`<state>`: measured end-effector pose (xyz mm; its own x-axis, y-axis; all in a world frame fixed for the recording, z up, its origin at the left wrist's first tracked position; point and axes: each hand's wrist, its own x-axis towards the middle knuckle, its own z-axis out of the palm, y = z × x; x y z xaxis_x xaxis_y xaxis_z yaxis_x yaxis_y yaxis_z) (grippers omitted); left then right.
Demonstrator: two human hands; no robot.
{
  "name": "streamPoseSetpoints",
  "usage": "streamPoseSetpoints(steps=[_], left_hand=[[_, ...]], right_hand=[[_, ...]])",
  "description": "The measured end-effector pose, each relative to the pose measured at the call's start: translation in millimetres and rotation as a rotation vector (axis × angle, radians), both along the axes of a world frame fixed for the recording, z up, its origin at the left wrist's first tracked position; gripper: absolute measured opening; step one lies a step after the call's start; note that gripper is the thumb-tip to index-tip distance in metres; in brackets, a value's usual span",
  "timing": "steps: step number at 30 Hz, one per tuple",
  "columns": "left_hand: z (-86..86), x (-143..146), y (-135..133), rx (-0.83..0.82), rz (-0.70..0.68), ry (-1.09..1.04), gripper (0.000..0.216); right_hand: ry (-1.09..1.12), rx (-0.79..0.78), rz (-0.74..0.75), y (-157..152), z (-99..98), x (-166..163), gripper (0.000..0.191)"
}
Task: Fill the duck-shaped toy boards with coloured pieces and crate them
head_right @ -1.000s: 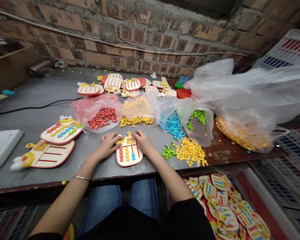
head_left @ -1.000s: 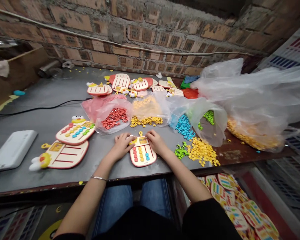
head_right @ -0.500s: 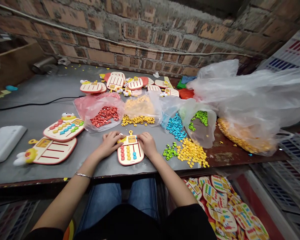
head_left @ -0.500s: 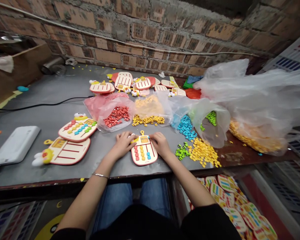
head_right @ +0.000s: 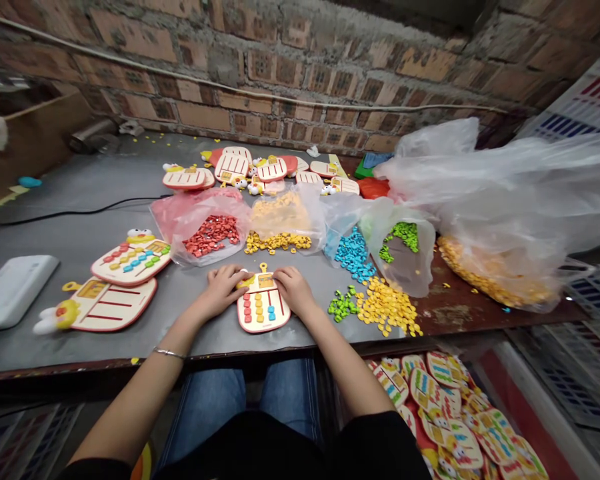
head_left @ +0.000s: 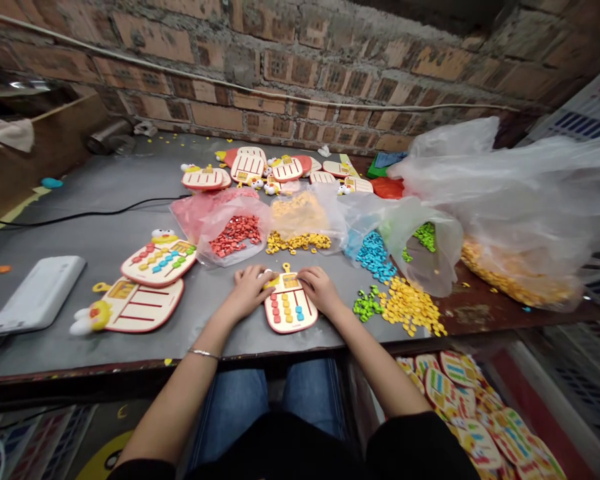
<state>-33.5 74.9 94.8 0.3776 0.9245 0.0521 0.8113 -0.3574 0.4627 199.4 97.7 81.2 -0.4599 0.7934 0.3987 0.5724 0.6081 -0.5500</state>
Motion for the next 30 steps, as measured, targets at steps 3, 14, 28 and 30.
streamPoseSetpoints(steps=[3,14,28,30], left_hand=[[0.1,0,0,-0.003,0.006,0.001,0.03],[-3.0,-1,1,-0.018,-0.02,-0.013,0.03],[2.1,1,0,-0.043,-0.009,0.0,0.029],[3.5,1,0,-0.046,-0.009,0.008,0.029]], right_hand=[[-0.019,0.008,0.007,0,2.3,3,0.014],[0.102,-0.256,0.079,-20,8.3,7,0.029],[0.167,-0.409,0.175,-28,31.5,22,0.03],[0.228,-0.353,0.03,-20,34.0,41,0.027]])
